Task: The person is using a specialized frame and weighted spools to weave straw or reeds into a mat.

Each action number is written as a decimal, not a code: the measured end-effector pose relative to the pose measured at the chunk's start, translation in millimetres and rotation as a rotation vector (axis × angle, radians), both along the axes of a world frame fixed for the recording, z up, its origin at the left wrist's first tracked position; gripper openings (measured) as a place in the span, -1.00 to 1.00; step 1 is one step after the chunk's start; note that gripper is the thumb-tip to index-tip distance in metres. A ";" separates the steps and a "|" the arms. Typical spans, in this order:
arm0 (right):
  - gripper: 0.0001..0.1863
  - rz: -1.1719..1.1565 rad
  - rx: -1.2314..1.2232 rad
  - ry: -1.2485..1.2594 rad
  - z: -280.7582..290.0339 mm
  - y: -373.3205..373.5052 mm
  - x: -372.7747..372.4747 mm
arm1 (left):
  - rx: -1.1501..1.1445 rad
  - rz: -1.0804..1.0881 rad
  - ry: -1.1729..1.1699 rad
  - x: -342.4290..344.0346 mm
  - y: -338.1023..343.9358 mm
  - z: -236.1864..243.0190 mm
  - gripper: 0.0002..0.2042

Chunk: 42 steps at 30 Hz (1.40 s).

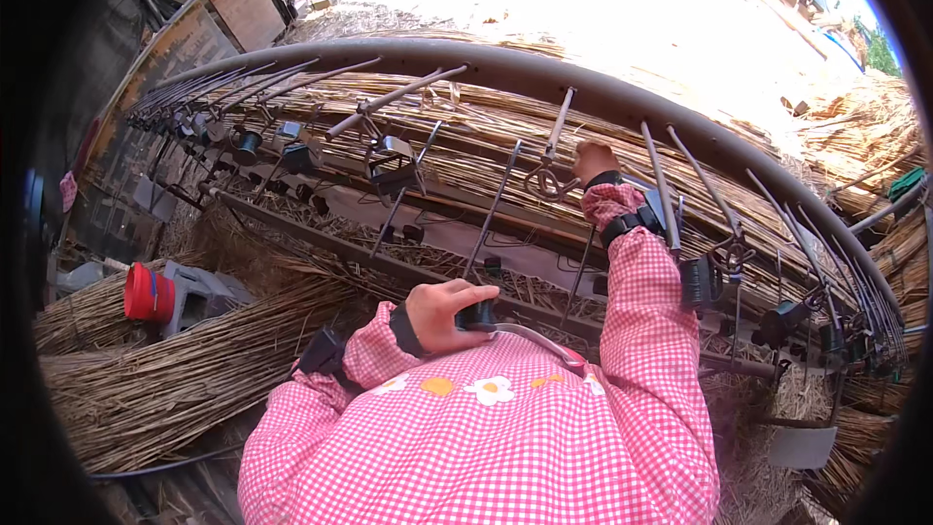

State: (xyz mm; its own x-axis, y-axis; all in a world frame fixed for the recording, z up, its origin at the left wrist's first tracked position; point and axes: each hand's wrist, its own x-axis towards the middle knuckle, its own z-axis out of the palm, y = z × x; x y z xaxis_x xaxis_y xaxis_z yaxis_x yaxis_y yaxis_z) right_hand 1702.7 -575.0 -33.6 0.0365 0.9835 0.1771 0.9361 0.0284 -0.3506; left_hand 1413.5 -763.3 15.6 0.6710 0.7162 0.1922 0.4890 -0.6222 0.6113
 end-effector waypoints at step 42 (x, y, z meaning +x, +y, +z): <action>-0.66 -0.153 -0.173 2.554 -14.6 -34.2 -32.3 | 0.257 -0.030 -0.152 123.9 195.8 -34.8 -0.06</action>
State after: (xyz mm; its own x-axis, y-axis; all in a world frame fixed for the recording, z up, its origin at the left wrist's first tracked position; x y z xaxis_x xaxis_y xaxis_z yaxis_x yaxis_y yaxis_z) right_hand 1670.4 -609.2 -48.2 -0.0225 0.9504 -0.3103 -0.9724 -0.0929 -0.2139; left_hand 1537.4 -567.4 -19.3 0.6407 0.6115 0.4643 0.3834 -0.7787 0.4966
